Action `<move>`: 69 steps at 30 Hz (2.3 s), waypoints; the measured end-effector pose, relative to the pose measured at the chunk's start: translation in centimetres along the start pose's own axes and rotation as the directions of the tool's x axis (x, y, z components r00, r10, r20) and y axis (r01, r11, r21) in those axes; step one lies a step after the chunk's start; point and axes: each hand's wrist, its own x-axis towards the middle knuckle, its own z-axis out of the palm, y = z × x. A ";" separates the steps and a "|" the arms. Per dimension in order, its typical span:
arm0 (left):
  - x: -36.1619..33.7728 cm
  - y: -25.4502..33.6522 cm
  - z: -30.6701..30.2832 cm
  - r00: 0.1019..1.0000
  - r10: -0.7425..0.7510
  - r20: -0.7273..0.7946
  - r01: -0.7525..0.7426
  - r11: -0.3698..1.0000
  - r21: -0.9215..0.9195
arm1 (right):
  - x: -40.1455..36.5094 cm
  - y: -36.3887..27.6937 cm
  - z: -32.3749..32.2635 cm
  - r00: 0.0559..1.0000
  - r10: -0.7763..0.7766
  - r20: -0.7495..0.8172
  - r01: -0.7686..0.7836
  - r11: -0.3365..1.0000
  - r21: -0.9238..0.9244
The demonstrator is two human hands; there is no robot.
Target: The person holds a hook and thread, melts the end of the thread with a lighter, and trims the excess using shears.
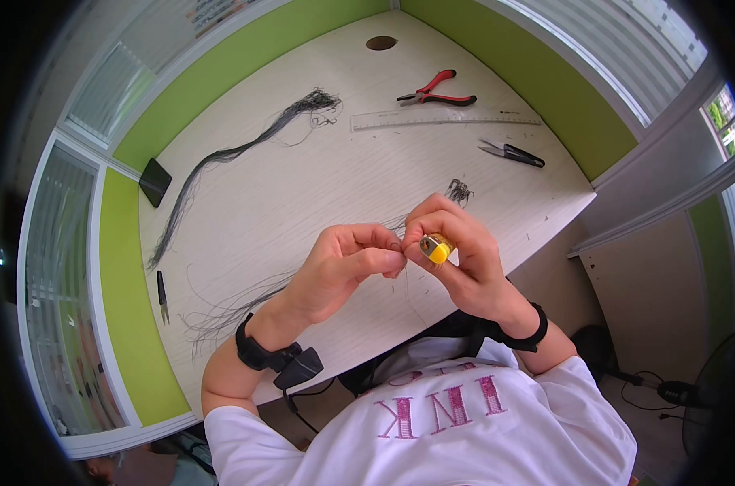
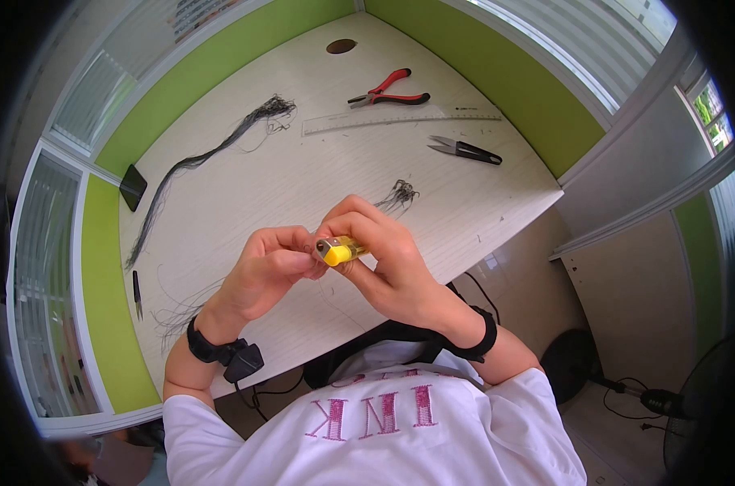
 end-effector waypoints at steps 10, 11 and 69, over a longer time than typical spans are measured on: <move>-0.2 0.0 -0.1 0.999 0.031 -0.031 -0.025 0.985 0.168 | 0.2 0.3 -0.9 0.998 0.061 -0.028 -0.059 0.995 0.074; -0.2 0.1 0.0 0.999 0.030 -0.030 -0.024 0.985 0.168 | 0.3 0.1 -1.1 1.000 0.005 0.011 -0.006 0.999 0.053; -0.9 1.3 2.1 0.764 0.618 0.186 -0.419 0.255 0.872 | 0.4 -0.9 -1.7 0.959 -0.282 0.028 0.265 0.858 -0.439</move>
